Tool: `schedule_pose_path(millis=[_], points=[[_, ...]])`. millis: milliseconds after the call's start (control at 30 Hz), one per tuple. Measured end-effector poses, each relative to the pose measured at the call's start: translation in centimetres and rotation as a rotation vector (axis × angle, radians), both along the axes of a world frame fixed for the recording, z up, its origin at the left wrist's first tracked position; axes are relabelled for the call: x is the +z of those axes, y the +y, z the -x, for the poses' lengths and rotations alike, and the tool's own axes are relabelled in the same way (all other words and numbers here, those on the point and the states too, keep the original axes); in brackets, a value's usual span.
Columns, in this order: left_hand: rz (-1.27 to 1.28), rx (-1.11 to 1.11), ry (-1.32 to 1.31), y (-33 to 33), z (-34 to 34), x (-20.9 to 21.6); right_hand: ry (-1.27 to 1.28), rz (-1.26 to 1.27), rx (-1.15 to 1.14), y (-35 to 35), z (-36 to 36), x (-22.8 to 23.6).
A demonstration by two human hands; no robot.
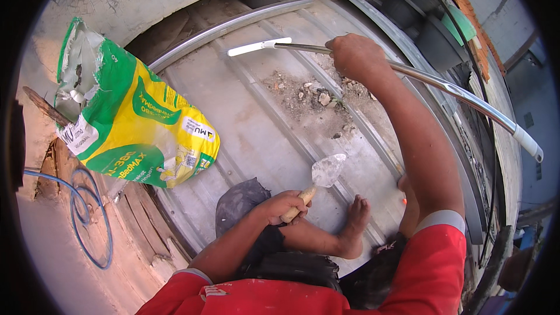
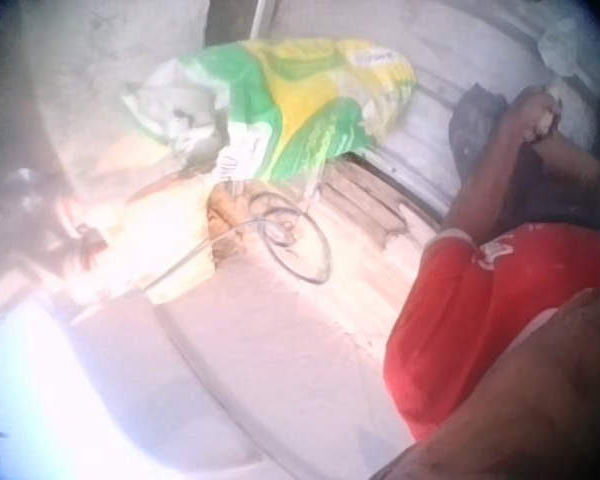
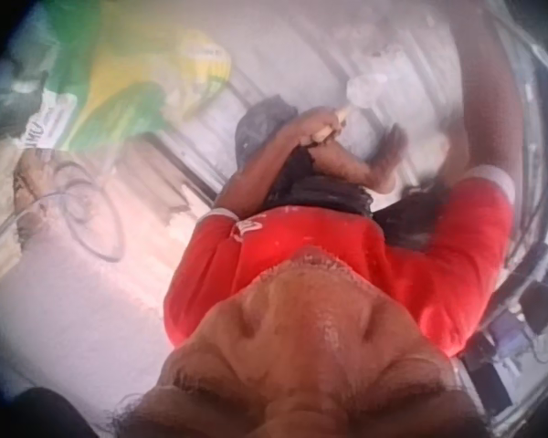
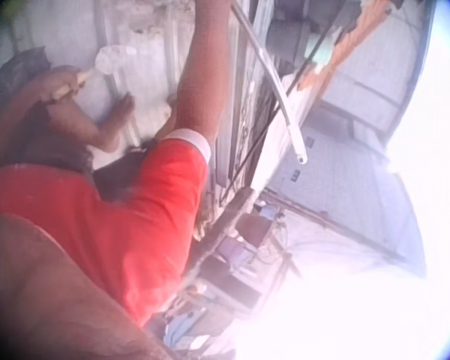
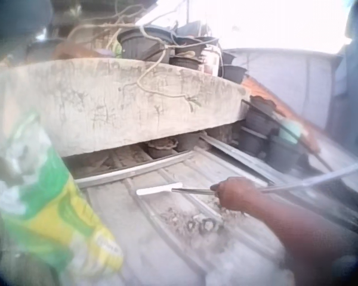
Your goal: The person sits on a corrugated metal roof and uses a hand trowel to scrape debris and dust into a pile. They occasionally use a long-handled brush to sweep the debris. A bag of construction material is visible nearby.
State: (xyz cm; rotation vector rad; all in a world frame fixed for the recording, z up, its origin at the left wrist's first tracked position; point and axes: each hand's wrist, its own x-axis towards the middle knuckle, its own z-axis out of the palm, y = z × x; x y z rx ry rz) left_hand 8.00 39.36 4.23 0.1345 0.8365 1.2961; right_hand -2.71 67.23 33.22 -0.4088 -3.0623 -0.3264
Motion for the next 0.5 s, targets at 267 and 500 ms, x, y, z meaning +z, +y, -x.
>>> schedule_pose_path(millis=[267, 500], points=[[0.012, 0.019, -0.026, -0.2, 0.0, -0.2, -0.189, -0.056, 0.051, -1.5, 1.7, -0.5], [-0.008, -0.007, 0.006, -0.2, -0.1, -0.2, -0.320, -0.195, -0.048, -0.2, -6.6, 4.6]])
